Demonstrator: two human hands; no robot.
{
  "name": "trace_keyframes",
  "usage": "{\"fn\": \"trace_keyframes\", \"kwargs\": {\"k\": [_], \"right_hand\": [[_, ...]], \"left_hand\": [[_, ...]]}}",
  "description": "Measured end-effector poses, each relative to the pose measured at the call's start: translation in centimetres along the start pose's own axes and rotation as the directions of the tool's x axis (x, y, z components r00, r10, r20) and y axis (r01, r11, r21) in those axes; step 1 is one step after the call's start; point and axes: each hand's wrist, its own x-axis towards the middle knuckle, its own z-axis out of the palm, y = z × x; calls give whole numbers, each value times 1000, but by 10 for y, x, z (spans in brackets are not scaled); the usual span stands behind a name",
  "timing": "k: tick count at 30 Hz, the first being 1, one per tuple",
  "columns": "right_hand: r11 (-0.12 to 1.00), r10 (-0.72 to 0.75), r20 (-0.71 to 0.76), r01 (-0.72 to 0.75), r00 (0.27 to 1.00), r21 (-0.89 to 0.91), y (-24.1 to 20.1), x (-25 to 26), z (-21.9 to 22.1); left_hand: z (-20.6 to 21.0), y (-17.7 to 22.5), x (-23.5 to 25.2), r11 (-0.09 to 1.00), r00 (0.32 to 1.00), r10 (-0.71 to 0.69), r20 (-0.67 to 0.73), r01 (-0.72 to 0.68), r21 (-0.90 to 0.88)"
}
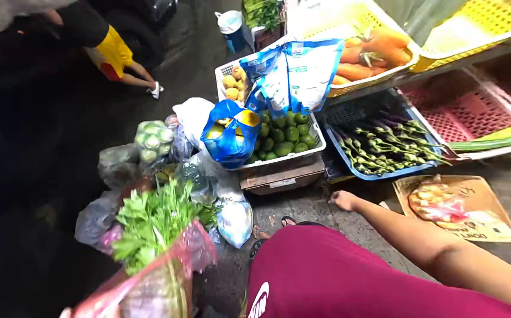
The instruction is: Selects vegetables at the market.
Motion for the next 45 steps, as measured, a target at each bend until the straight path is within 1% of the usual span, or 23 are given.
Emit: {"fn": "trace_keyframes", "kwargs": {"k": [5, 9, 13, 15, 19, 23, 26, 28, 30, 32, 33, 34, 35, 36, 37, 38, 39, 40, 41, 42, 43, 44, 45], "right_hand": [[984, 145, 35, -148, 989, 104, 47, -13, -4], [941, 202, 5, -196, 979, 275, 55, -15, -7], [845, 287, -26, -240, 958, 478, 52, -29, 2], [789, 336, -23, -268, 942, 553, 53, -39, 10], [662, 455, 5, -342, 890, 666, 50, -58, 34], [546, 537, 40, -383, 843, 745, 29, -77, 56], [480, 567, 53, -382, 822, 789, 10, -84, 72], [466, 570, 53, -375, 820, 801, -7, -88, 75], [488, 552, 41, -363, 833, 794, -24, -87, 73], [524, 539, 42, -374, 841, 765, -30, -82, 71], [536, 533, 46, -379, 845, 754, -29, -78, 68], [532, 527, 45, -371, 848, 761, -30, -74, 62], [520, 520, 37, -351, 853, 779, -32, -71, 54], [505, 508, 20, -316, 861, 803, -38, -68, 44], [500, 481, 0, -274, 877, 821, -46, -66, 32], [515, 436, -18, -233, 900, 825, -56, -65, 19], [551, 371, -30, -194, 928, 811, -68, -65, 4], [610, 278, -32, -150, 960, 778, -83, -66, -12], [686, 160, -26, -92, 987, 722, -100, -67, -28], [764, 30, -4, -21, 1000, 645, -120, -67, -44], [833, -108, 31, 73, 994, 549, -144, -68, -61], [876, -251, 64, 198, 966, 439, -171, -71, -77], [884, -387, 85, 343, 918, 318, -201, -77, -92]], "left_hand": [[94, 15, 28, 993, 987, 73, 147, -58, -103], [191, 7, 67, 977, 931, 48, 361, 32, -212], [305, -24, 115, 955, 858, 31, 513, 126, -268], [363, -47, 133, 954, 852, 1, 524, 157, -256], [468, -96, 160, 936, 795, -42, 606, 244, -254], [557, -164, 163, 907, 760, -219, 611, 389, -159], [596, -227, 140, 855, 734, -379, 563, 511, -90], [609, -273, 121, 801, 683, -495, 536, 598, -22], [621, -322, 106, 755, 611, -597, 520, 646, 108], [619, -368, 98, 742, 512, -653, 558, 578, 338], [610, -379, 99, 736, 430, -673, 602, 468, 489], [604, -384, 102, 727, 334, -687, 645, 311, 613], [597, -379, 106, 726, 260, -682, 684, 124, 676], [589, -364, 113, 739, 191, -657, 730, -34, 673], [577, -343, 126, 767, 147, -615, 775, -116, 631], [559, -322, 144, 805, 142, -563, 814, -130, 579], [533, -304, 166, 843, 176, -508, 843, -96, 529], [501, -290, 188, 869, 272, -466, 842, -35, 493], [463, -280, 207, 878, 411, -441, 798, 17, 477], [418, -272, 220, 872, 552, -431, 713, 53, 486], [369, -267, 226, 848, 687, -437, 580, 100, 521], [318, -266, 225, 802, 796, -450, 404, 163, 574], [262, -269, 216, 736, 851, -474, 227, 241, 633]]}}
